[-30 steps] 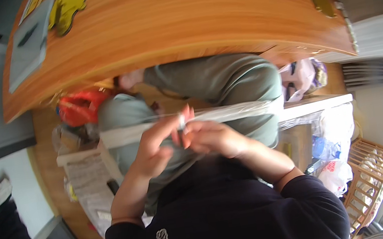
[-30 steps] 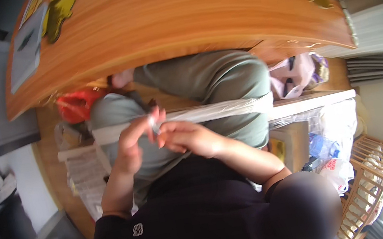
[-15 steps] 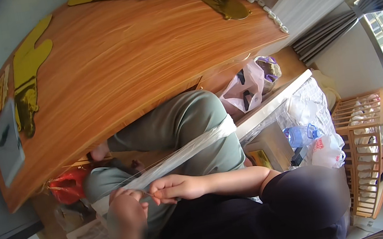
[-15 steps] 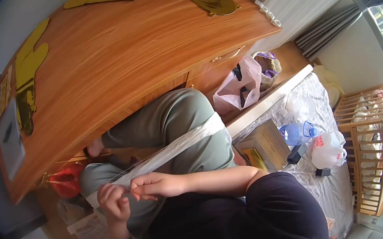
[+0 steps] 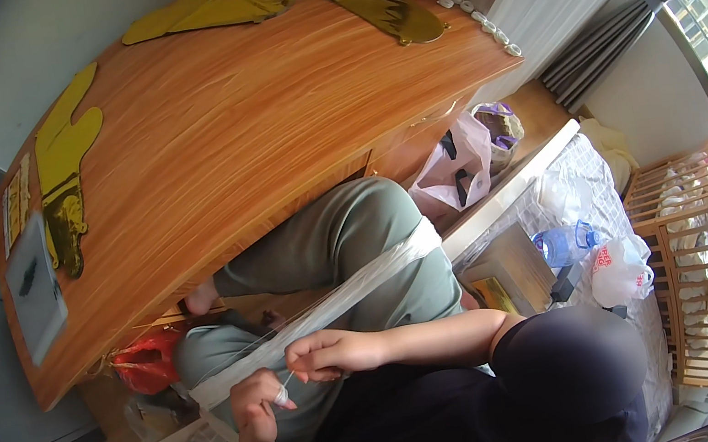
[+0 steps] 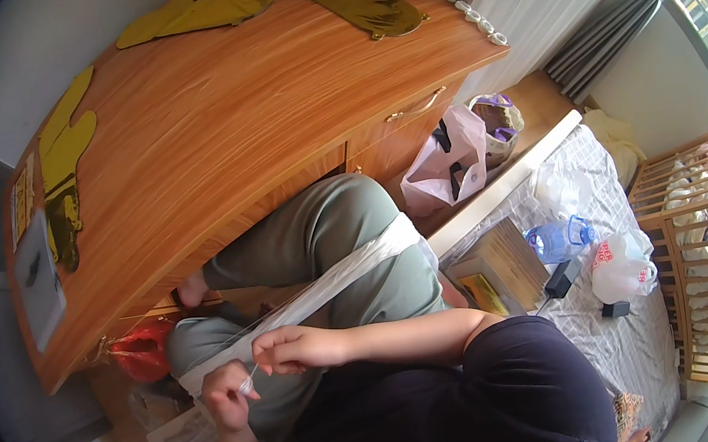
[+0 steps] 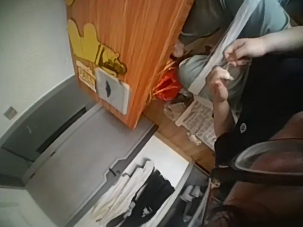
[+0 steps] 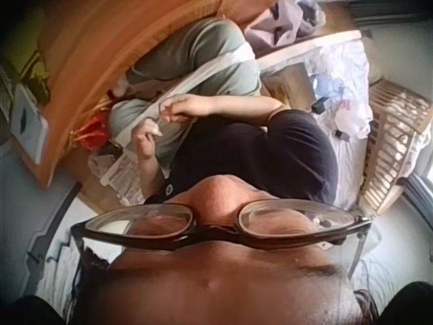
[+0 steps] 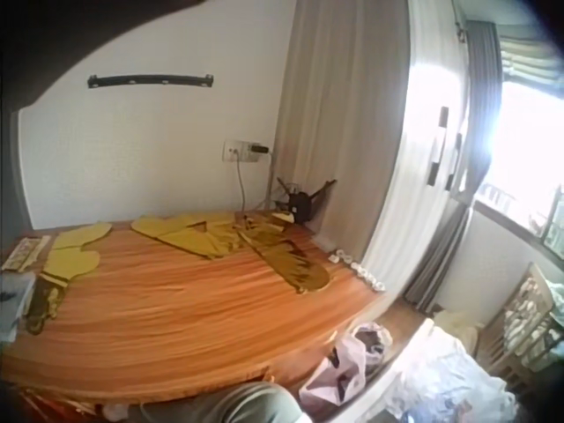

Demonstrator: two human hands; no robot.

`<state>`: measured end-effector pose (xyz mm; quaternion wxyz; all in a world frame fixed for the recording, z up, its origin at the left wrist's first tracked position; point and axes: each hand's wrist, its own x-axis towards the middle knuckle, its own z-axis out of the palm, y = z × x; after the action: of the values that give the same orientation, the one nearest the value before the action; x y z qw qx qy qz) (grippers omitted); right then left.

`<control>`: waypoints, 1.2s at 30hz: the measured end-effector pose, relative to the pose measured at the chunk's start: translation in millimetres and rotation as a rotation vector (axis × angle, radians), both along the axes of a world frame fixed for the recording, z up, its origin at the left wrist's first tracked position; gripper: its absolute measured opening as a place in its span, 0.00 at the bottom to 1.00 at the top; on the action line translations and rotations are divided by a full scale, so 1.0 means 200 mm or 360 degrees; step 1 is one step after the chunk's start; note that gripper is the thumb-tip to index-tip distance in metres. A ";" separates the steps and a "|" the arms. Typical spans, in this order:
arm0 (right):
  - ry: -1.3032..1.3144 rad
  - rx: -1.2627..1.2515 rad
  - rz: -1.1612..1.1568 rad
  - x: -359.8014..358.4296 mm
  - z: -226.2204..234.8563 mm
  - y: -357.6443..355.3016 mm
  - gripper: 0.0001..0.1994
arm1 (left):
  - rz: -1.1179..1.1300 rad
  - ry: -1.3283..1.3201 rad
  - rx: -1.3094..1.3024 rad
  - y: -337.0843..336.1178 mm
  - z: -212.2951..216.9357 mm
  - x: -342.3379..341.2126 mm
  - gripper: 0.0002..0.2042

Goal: Handling and wrapping white plastic strips around the hands.

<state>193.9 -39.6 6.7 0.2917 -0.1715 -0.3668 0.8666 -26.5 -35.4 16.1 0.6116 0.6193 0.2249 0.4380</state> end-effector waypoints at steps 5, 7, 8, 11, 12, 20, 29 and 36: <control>-0.0095 0.0075 0.0090 0.00 0.01 -0.02 0.07 | 0.0546 0.1025 0.0747 0.03 0.11 0.11 0.33; -0.0259 -0.0039 0.0075 0.01 -0.02 0.00 0.07 | 0.0398 0.0396 0.0245 0.00 0.12 0.13 0.33; -0.0254 -0.0037 0.0085 0.01 -0.03 0.00 0.07 | 0.0407 0.0401 0.0246 -0.01 0.07 0.08 0.33; 0.0024 -0.0043 -0.0162 0.04 0.02 0.02 0.08 | -0.0100 0.0340 0.0281 0.04 0.01 -0.04 0.33; 0.0025 -0.0046 -0.0159 0.04 0.03 0.01 0.08 | -0.0098 0.0341 0.0278 0.05 0.01 -0.04 0.33; 0.0068 -0.0197 -0.0134 0.07 -0.01 0.03 0.06 | -0.0137 -0.0320 -0.0535 -0.03 -0.01 -0.03 0.35; -0.0121 -0.0167 0.0010 0.04 -0.03 -0.01 0.07 | 0.0137 0.0221 0.0101 -0.02 0.05 0.08 0.31; -0.0020 -0.0162 0.0029 0.01 -0.05 -0.05 0.10 | 0.0585 0.1118 0.0698 0.03 0.10 0.17 0.30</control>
<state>195.3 -49.8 -3.8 0.2722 -0.1882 -0.3255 0.8857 7.2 -28.9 36.1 0.2646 0.7951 0.4268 0.3401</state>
